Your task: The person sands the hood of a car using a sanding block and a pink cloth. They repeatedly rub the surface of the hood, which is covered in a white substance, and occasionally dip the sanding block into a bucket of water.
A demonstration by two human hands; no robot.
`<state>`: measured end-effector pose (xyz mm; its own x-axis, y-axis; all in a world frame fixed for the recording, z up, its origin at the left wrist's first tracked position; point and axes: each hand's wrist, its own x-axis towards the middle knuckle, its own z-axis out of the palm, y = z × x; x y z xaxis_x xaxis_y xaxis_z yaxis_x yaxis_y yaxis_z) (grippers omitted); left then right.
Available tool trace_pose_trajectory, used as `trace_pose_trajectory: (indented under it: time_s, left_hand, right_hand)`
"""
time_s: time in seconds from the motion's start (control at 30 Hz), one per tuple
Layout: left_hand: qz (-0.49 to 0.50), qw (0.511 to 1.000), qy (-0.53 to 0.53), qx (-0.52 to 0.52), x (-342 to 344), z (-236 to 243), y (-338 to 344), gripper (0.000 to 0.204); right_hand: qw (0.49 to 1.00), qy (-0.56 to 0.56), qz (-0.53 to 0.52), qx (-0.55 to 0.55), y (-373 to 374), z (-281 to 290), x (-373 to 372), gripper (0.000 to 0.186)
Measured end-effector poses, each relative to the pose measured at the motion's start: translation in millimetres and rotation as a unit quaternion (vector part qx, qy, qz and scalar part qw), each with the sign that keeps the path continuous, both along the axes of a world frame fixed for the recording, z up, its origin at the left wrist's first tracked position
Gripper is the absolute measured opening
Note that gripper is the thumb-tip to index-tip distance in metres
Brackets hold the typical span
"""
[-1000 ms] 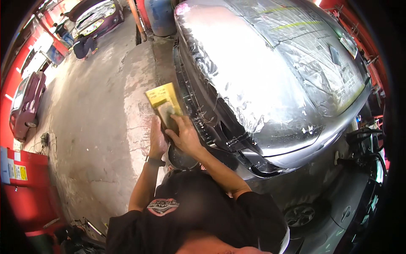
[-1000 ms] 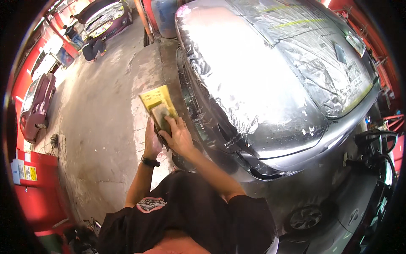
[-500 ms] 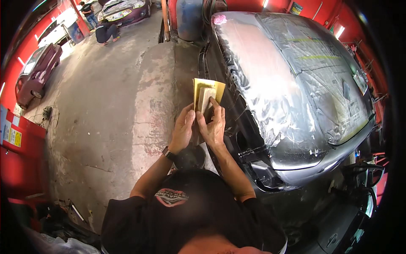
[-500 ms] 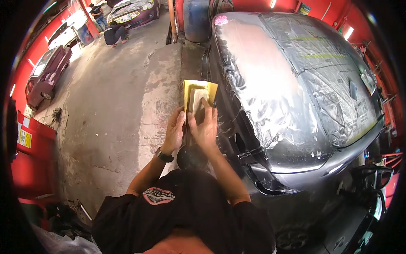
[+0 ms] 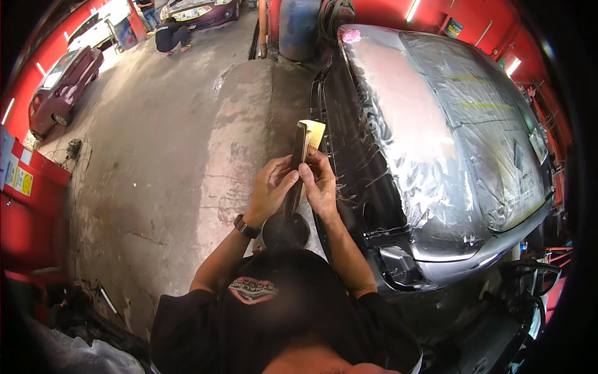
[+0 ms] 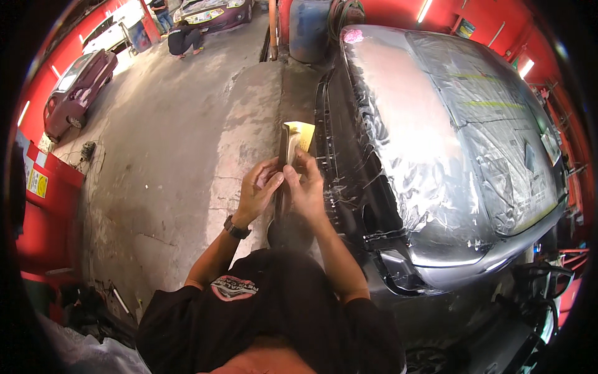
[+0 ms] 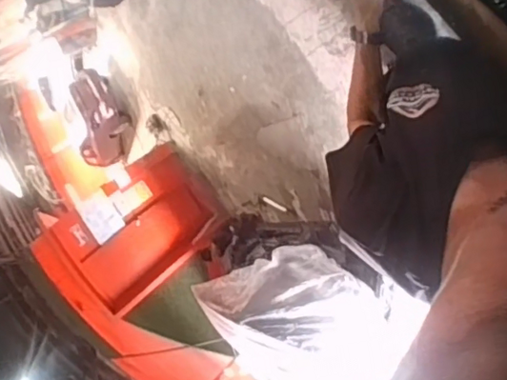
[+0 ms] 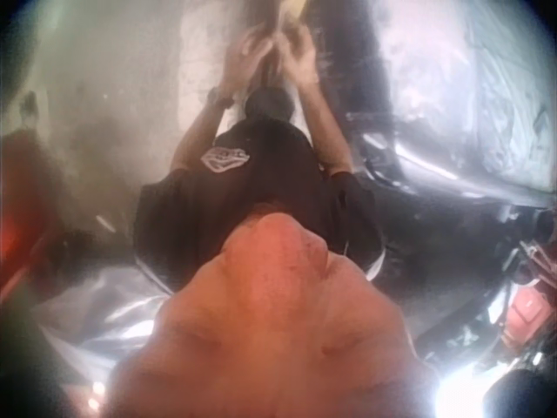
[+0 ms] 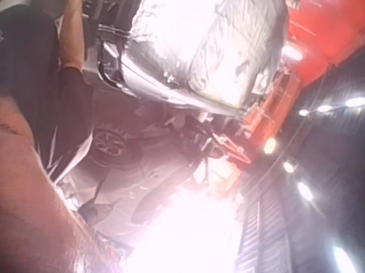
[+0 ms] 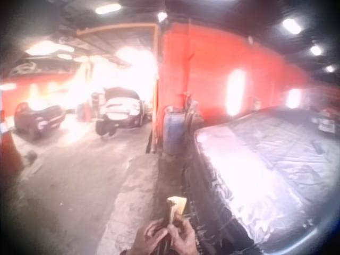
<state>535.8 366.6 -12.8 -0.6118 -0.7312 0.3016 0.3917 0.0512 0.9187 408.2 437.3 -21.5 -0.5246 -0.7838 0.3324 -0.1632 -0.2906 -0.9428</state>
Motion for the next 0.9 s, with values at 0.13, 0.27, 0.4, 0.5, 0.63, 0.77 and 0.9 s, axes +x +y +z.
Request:
trace_pose_trajectory:
  time_s: [0.13, 0.27, 0.4, 0.5, 0.63, 0.77, 0.9]
  left_hand:
    - [0.031, 0.999, -0.014, 0.014, 8, -1, -6, 0.032]
    - [0.057, 0.997, -0.044, 0.034, 13, 2, -13, 0.024]
    - [0.052, 0.996, -0.037, 0.061, 14, -4, -22, 0.020]
    - [0.062, 0.994, -0.074, 0.054, 17, -2, -27, 0.020]
    - [0.068, 0.991, -0.104, 0.045, 17, 1, -30, 0.023]
    - [0.072, 0.990, -0.112, 0.034, 17, 0, -32, 0.027]
    - [0.038, 0.993, -0.109, 0.033, 17, -8, -35, 0.026]
  right_hand:
    - [0.998, -0.062, 0.020, 0.007, -5, 2, 7, 0.051]
    - [0.998, -0.054, 0.015, -0.004, -14, -19, 6, 0.054]
    - [1.000, 0.010, -0.005, 0.020, -15, -21, 10, 0.056]
    - [0.999, 0.050, -0.015, 0.007, -16, -15, 13, 0.057]
    - [0.998, 0.052, -0.018, 0.022, -16, -9, 14, 0.056]
    - [0.998, 0.022, -0.012, 0.049, -19, -18, 8, 0.056]
    - [0.999, -0.029, 0.022, 0.029, -21, -24, 4, 0.056]
